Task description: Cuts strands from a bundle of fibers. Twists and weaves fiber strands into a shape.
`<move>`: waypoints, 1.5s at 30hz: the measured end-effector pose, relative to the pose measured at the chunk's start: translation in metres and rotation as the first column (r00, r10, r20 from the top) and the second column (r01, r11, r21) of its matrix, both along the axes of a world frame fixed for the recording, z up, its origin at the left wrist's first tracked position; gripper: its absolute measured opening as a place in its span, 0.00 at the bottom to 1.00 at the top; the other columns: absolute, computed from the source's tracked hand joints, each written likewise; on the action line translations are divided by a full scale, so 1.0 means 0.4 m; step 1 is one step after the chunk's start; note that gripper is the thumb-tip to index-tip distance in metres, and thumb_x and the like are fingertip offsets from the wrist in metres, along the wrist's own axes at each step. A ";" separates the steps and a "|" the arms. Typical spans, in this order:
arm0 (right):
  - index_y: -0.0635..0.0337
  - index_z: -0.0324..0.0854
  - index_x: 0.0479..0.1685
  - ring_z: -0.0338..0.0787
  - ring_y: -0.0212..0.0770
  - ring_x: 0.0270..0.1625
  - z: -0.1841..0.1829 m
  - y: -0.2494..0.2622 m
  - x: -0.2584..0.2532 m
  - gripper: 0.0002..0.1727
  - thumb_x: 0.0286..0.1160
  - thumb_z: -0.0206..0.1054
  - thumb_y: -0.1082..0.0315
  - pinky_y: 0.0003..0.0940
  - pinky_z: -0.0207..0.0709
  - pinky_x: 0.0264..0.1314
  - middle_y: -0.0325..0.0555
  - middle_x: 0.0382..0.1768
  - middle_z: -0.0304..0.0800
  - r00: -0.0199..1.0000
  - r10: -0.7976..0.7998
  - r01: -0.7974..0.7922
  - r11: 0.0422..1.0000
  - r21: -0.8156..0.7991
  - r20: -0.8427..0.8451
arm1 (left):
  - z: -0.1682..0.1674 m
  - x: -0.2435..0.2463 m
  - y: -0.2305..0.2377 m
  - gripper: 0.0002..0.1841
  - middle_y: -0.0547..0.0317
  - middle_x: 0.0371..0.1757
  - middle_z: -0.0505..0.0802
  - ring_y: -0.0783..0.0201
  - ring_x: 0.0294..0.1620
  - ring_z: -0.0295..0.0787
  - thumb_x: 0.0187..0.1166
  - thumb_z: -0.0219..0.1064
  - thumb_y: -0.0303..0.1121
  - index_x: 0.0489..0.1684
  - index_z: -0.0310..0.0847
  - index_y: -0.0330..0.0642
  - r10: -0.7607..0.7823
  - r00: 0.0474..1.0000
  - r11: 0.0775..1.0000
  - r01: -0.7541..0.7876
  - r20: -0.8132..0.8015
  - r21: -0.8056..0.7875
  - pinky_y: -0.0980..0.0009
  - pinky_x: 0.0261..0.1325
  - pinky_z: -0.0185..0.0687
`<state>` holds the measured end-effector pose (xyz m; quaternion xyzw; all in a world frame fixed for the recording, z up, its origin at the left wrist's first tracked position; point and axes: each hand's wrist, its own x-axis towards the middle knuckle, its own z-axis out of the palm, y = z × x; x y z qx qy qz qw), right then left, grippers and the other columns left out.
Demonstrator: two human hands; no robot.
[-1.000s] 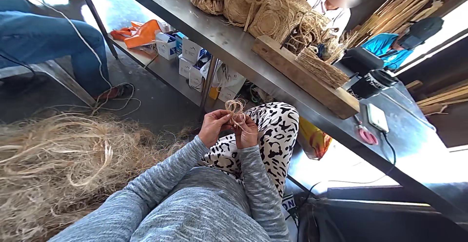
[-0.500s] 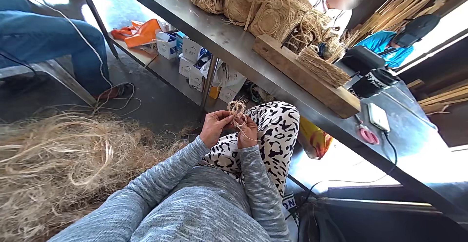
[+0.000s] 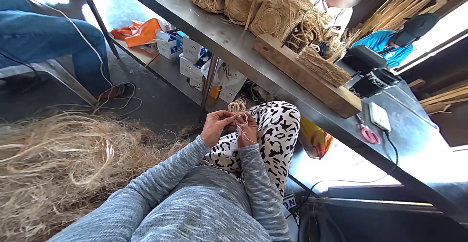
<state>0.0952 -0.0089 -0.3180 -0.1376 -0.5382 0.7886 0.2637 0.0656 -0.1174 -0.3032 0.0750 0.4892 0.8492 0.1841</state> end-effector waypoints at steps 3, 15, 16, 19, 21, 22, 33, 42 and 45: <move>0.62 0.80 0.39 0.88 0.28 0.35 0.002 0.000 -0.003 0.09 0.73 0.64 0.86 0.25 0.85 0.44 0.37 0.30 0.87 0.999 0.008 -0.006 0.999 -0.047 0.045 | -0.009 -0.001 0.005 0.05 0.59 0.31 0.93 0.71 0.29 0.91 0.78 0.66 0.15 0.39 0.86 0.32 0.028 0.998 1.000 -0.028 -0.049 -0.001 0.74 0.39 0.91; 0.70 0.84 0.41 0.88 0.32 0.35 0.017 0.026 0.000 0.08 0.85 0.61 0.76 0.27 0.84 0.44 0.45 0.32 0.90 0.977 0.034 -0.060 0.991 0.120 0.208 | -0.049 -0.034 -0.001 0.03 0.58 0.32 0.92 0.71 0.29 0.90 0.78 0.68 0.17 0.42 0.86 0.31 0.135 0.990 0.985 -0.138 -0.040 -0.103 0.75 0.37 0.89; 0.71 0.84 0.38 0.88 0.31 0.33 0.017 0.024 -0.001 0.03 0.78 0.65 0.81 0.26 0.85 0.42 0.44 0.29 0.89 0.979 0.005 -0.035 0.989 0.143 0.206 | -0.050 -0.034 -0.001 0.03 0.58 0.32 0.92 0.71 0.29 0.89 0.78 0.68 0.17 0.43 0.86 0.31 0.125 0.991 0.985 -0.129 -0.043 -0.113 0.75 0.37 0.88; 0.72 0.83 0.36 0.86 0.30 0.29 0.023 0.029 -0.003 0.03 0.75 0.67 0.84 0.24 0.83 0.38 0.44 0.27 0.89 0.979 -0.079 0.057 0.991 0.120 0.188 | -0.052 -0.035 -0.002 0.03 0.58 0.31 0.92 0.72 0.28 0.89 0.79 0.68 0.18 0.43 0.86 0.31 0.091 0.994 0.987 -0.097 -0.054 -0.131 0.76 0.36 0.87; 0.71 0.83 0.35 0.86 0.29 0.29 0.027 0.030 -0.003 0.04 0.77 0.66 0.83 0.24 0.82 0.38 0.43 0.27 0.89 0.978 -0.100 0.082 0.991 0.103 0.182 | -0.055 -0.034 -0.002 0.03 0.58 0.31 0.92 0.72 0.28 0.89 0.79 0.68 0.18 0.42 0.85 0.31 0.070 0.996 0.987 -0.077 -0.052 -0.139 0.76 0.36 0.87; 0.70 0.83 0.35 0.86 0.29 0.29 0.027 0.030 -0.003 0.05 0.78 0.65 0.83 0.24 0.82 0.38 0.43 0.27 0.89 0.978 -0.107 0.090 0.991 0.101 0.179 | -0.054 -0.033 -0.002 0.02 0.58 0.31 0.92 0.71 0.28 0.89 0.79 0.68 0.18 0.42 0.85 0.31 0.066 0.997 0.988 -0.073 -0.048 -0.140 0.76 0.36 0.88; 0.68 0.83 0.35 0.86 0.28 0.29 0.030 0.021 -0.005 0.06 0.79 0.63 0.83 0.23 0.83 0.39 0.40 0.26 0.88 0.983 -0.150 0.140 0.985 0.098 0.106 | -0.071 -0.028 0.003 0.04 0.63 0.27 0.90 0.77 0.23 0.80 0.77 0.67 0.16 0.38 0.85 0.33 0.013 0.994 0.984 -0.032 -0.109 -0.175 0.82 0.28 0.75; 0.73 0.75 0.67 0.88 0.34 0.44 0.025 0.037 -0.003 0.17 0.92 0.53 0.68 0.29 0.81 0.47 0.50 0.45 0.89 0.967 -0.033 -0.029 0.971 0.238 0.252 | 0.005 -0.220 -0.121 0.03 0.65 0.33 0.91 0.77 0.30 0.86 0.79 0.66 0.21 0.44 0.83 0.34 0.577 0.795 0.816 -0.572 -0.188 0.087 0.78 0.37 0.84; 0.74 0.79 0.62 0.88 0.34 0.44 0.026 0.018 -0.004 0.15 0.91 0.57 0.70 0.29 0.81 0.48 0.51 0.44 0.90 0.942 0.006 -0.137 0.919 0.370 0.335 | 0.093 -0.288 -0.208 0.05 0.66 0.32 0.93 0.77 0.31 0.88 0.80 0.65 0.19 0.43 0.85 0.37 0.774 0.612 0.630 -0.724 -0.160 0.281 0.80 0.35 0.84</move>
